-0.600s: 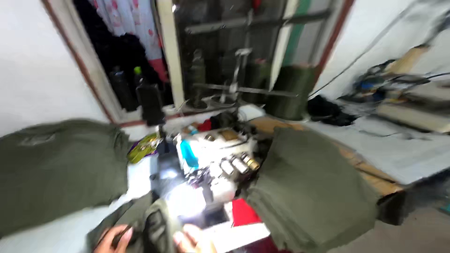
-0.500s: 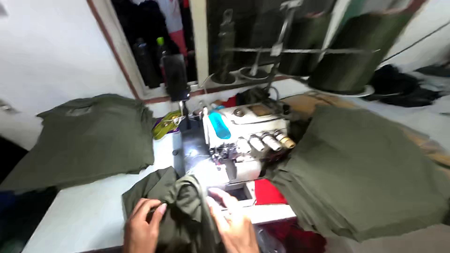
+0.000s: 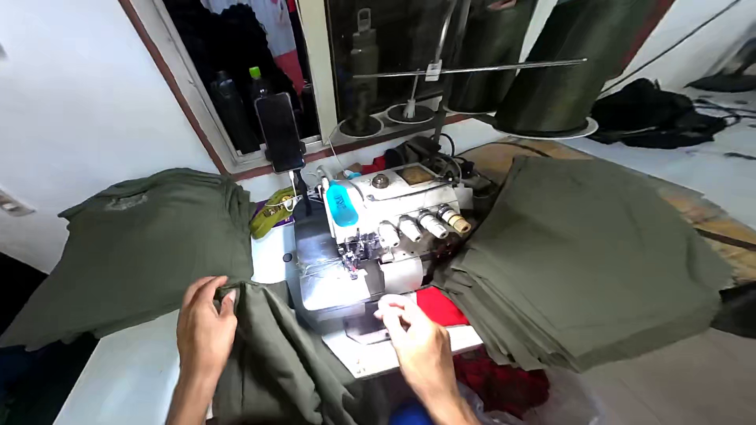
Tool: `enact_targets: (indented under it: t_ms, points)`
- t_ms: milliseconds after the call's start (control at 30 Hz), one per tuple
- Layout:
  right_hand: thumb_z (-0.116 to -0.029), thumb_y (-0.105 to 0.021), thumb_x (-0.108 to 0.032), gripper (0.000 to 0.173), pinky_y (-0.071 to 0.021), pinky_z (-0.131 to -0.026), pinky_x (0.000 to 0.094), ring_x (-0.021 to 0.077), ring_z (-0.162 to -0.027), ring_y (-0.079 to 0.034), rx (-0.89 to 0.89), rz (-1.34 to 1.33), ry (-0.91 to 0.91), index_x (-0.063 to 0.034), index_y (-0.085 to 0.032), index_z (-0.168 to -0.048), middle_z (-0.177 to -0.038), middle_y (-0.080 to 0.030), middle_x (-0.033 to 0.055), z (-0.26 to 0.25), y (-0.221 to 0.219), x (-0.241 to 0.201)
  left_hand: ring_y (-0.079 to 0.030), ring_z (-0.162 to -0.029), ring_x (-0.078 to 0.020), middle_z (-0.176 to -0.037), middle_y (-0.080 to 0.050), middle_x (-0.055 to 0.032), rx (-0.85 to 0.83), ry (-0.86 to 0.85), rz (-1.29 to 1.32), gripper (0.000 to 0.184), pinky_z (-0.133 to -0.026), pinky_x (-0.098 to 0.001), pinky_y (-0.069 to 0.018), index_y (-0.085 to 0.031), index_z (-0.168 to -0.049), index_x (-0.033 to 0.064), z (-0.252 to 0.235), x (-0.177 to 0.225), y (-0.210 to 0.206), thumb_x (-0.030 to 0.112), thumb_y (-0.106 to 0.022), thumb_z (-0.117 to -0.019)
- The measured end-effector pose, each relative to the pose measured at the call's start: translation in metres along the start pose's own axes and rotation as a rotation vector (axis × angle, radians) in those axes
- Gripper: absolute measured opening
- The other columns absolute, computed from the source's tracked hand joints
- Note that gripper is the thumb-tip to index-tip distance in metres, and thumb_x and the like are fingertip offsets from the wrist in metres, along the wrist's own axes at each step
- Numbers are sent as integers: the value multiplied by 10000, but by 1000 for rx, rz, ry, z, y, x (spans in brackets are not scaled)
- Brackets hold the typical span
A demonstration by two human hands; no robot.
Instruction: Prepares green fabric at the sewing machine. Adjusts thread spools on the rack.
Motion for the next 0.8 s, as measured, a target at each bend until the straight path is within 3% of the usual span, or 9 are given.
enact_targets:
  t_ms: [33, 67, 200, 300, 400, 500, 633, 700, 800]
  points:
    - [-963, -648, -227, 208, -618, -667, 362, 136, -733, -742, 75, 62, 22, -74, -756, -1056, -841, -766, 13, -11, 2, 4, -612, -1215, -433, -1333, -611, -275, 11, -11, 6, 293, -961, -568, -533, -692, -1222, -38, 7, 7, -9, 94, -654, -964]
    - [-939, -682, -242, 213, -601, -629, 382, 164, -699, -726, 155, 130, 51, -64, -758, -1027, -809, -748, 32, -23, 4, 4, -609, -1231, -436, -1328, -619, -278, 41, -81, 16, 302, -977, -560, -529, -692, -1217, -49, 17, 24, -18, 103, -636, -961]
    - [-847, -780, -347, 306, -521, -490, 440, 242, -619, -676, 286, 326, 229, -54, -705, -890, -767, -683, 79, -51, -8, 5, -683, -1153, -283, -1192, -717, -166, 114, -323, 109, 253, -1002, -375, -553, -774, -1078, 27, 51, 90, -63, 173, -653, -911]
    - [-850, -687, -333, 249, -474, -415, 374, 207, -556, -656, 370, 397, 481, -96, -672, -775, -709, -667, 57, -66, -4, 9, -605, -1293, -312, -1337, -671, -149, -7, -373, 99, 367, -1122, -450, -459, -749, -1217, 63, 52, 114, -102, 270, -549, -989]
    - [-872, -673, -281, 195, -476, -419, 345, 189, -563, -650, 378, 363, 540, -91, -673, -825, -747, -679, 56, -64, 4, 12, -536, -1382, -346, -1438, -613, -140, -33, -416, 13, 488, -1181, -550, -376, -686, -1331, 57, 58, 107, -120, 370, -439, -1049]
    - [-894, -674, -255, 196, -491, -436, 323, 191, -601, -657, 413, 358, 535, -63, -705, -920, -813, -681, 84, -45, 9, 11, -521, -1396, -353, -1466, -591, -138, 15, -397, -19, 483, -1121, -475, -465, -672, -1335, 24, 66, 91, -114, 327, -425, -1052]
    - [-849, -688, -237, 237, -553, -512, 347, 237, -766, -722, 390, 429, 441, -84, -771, -1010, -1117, -719, 166, 7, 18, 28, -556, -1353, -395, -1464, -579, -185, -10, -372, 46, 507, -1080, -477, -500, -672, -1306, -14, 73, 81, -115, 368, -447, -1059]
    - [-844, -662, -240, 199, -571, -516, 357, 223, -790, -743, 290, 466, 400, -115, -772, -952, -1096, -741, 106, 31, 16, 48, -529, -1373, -411, -1487, -554, -193, -31, -356, 63, 540, -1083, -488, -495, -651, -1330, -19, 74, 82, -117, 394, -436, -1058]
    - [-842, -660, -267, 207, -607, -615, 369, 163, -854, -755, 77, 354, 299, -166, -802, -953, -1057, -775, 7, 31, 23, 64, -537, -1360, -425, -1475, -558, -217, -40, -371, 69, 567, -1107, -512, -466, -629, -1353, -44, 69, 87, -114, 390, -410, -1062]
Point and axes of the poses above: each hand's wrist, its own z-axis away from the middle knuckle, its own y-axis out of the back of the hand, x = y × z, the point moved 7 cm from there along -z, towards the middle knuckle
